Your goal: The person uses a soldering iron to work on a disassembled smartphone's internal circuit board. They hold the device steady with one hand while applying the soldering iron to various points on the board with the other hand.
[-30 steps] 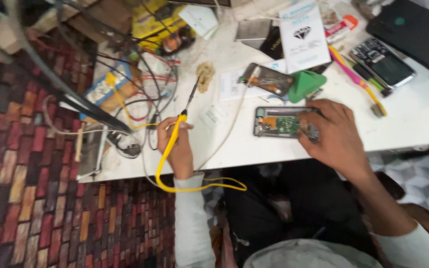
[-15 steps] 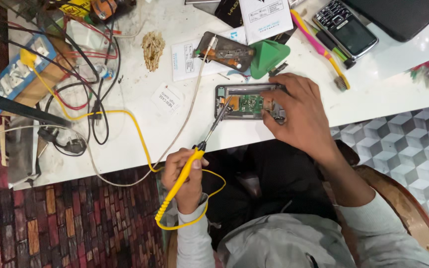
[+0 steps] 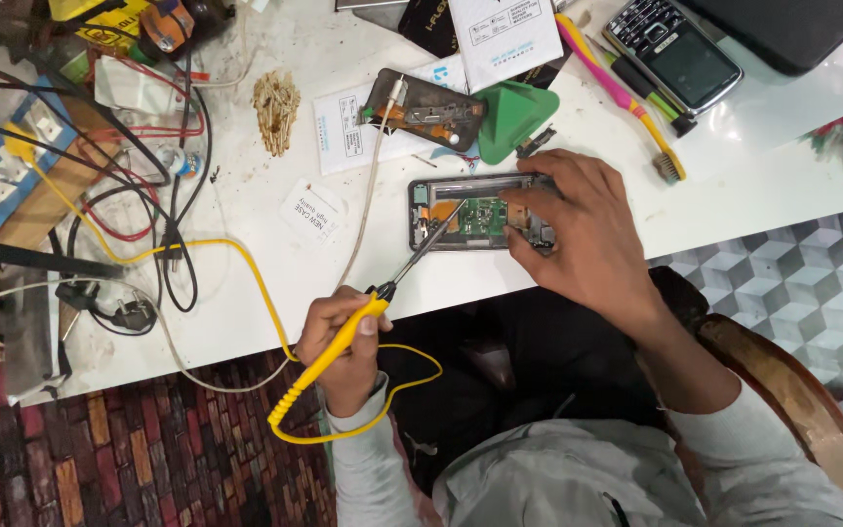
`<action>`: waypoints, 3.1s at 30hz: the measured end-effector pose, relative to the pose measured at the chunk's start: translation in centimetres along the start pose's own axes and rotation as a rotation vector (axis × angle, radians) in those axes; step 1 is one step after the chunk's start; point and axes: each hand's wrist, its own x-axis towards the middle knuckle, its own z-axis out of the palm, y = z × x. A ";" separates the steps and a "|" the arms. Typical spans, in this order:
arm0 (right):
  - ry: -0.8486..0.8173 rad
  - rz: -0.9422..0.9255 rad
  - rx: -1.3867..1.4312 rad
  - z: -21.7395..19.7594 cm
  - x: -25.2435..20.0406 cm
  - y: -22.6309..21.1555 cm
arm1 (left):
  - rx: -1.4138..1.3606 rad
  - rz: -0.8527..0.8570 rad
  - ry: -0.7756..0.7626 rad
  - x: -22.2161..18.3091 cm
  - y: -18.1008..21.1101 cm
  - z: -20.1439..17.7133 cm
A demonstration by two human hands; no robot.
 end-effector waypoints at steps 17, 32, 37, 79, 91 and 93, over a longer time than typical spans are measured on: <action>-0.002 0.031 0.043 0.0 0.1 0.2 | -0.040 -0.055 0.045 0.9 -0.3 -0.6; -0.019 0.045 0.048 0.0 0.3 -0.1 | -0.042 -0.056 0.074 0.6 -1.3 -1.0; 0.003 0.042 0.077 -0.1 0.2 0.1 | -0.071 -0.037 0.092 0.6 -1.9 -1.2; 0.010 0.051 0.043 0.4 -0.1 0.3 | 0.380 0.028 -0.098 3.3 4.9 1.8; 0.010 0.048 0.042 0.4 -0.1 0.4 | 0.404 0.029 -0.108 3.3 4.8 1.9; 0.008 0.049 0.040 0.3 0.0 0.3 | 0.410 0.036 -0.108 3.4 4.8 1.9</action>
